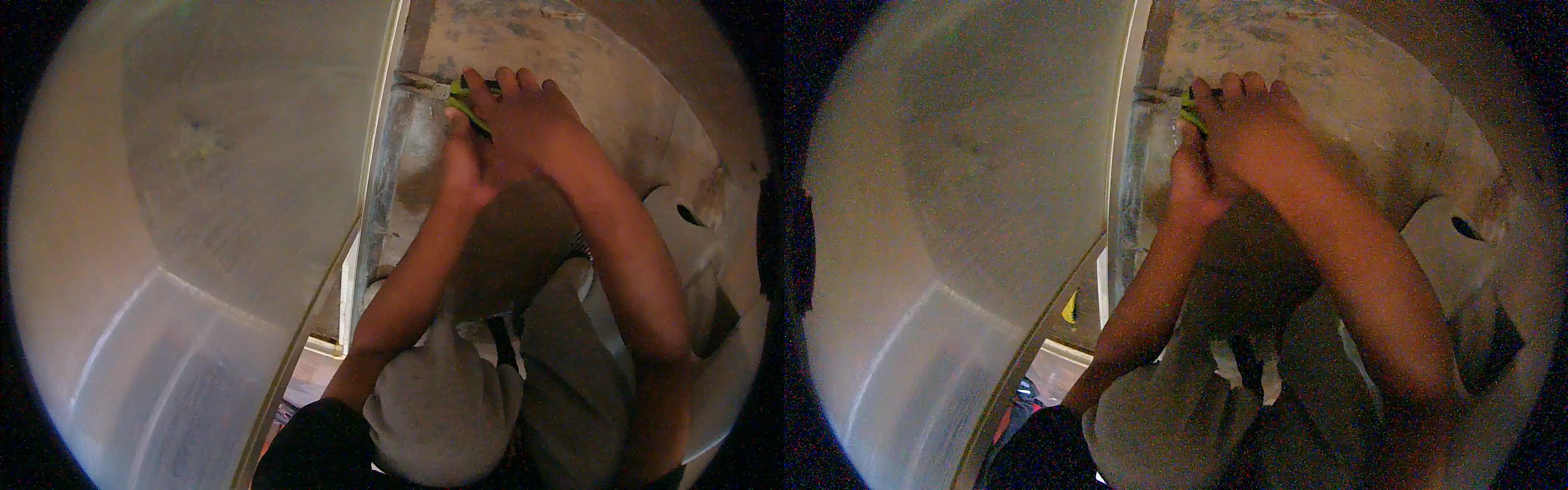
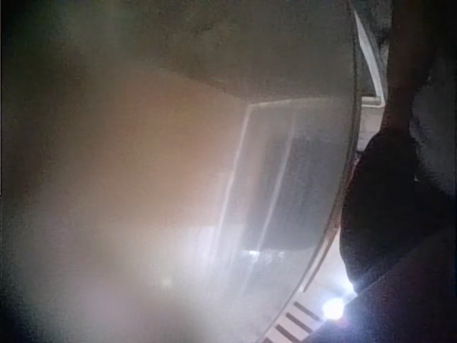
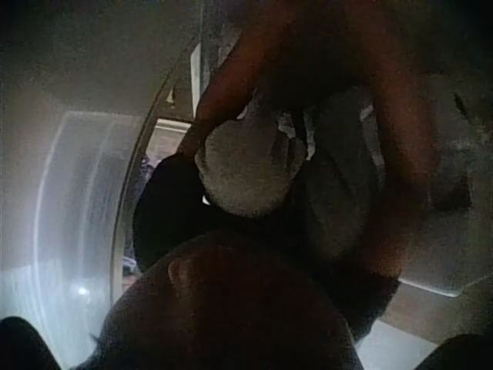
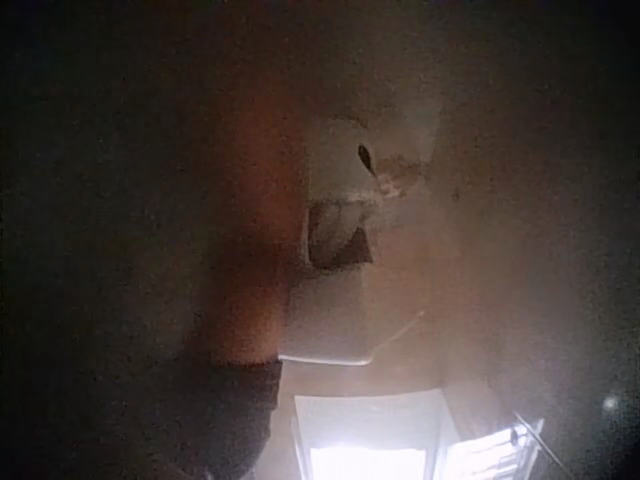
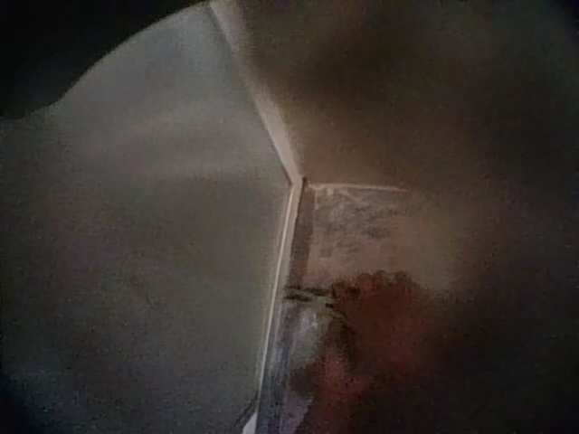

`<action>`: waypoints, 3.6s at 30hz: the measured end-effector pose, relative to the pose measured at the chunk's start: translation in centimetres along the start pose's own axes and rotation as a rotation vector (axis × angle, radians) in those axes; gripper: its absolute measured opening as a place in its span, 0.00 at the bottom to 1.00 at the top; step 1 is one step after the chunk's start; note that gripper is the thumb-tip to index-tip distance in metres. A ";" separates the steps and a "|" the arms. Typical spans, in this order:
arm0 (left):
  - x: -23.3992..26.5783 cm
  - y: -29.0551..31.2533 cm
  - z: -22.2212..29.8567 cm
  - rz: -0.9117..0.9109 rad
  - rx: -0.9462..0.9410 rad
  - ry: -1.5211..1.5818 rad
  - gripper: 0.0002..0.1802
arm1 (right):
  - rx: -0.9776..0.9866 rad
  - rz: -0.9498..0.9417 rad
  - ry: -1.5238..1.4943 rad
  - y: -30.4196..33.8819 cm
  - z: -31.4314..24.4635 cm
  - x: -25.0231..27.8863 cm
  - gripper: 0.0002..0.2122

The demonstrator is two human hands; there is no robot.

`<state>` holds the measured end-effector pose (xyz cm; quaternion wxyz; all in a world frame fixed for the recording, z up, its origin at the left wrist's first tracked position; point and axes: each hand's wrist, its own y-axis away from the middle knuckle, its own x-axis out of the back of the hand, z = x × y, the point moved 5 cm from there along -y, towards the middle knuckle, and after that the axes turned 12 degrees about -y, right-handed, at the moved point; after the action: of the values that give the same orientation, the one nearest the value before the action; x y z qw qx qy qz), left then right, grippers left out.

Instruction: The person uses a pair of pliers to scrape and pull away old caulk or sealant from the corner joint where a wall meets a floor or tub. The person works along the seam, removing material in small pieces.

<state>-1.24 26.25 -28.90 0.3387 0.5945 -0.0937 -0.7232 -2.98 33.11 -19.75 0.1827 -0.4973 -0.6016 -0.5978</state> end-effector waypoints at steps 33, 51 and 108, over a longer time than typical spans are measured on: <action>1.1 0.2 -0.1 0.113 -0.058 -0.093 0.24 | 0.069 0.139 -0.222 -0.4 0.8 -3.0 0.25; 5.2 -3.0 -2.0 0.075 0.322 -0.243 0.17 | -0.048 0.168 -0.882 0.1 2.9 -9.2 0.21; 4.8 -1.5 -0.1 0.107 -0.017 -0.356 0.23 | -0.013 0.319 -1.121 -2.5 4.6 -7.3 0.12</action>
<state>-1.98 24.54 -33.56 0.3598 0.4482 -0.1775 -0.7988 -0.07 35.00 -28.01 -0.0790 -0.8233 -0.5206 -0.2118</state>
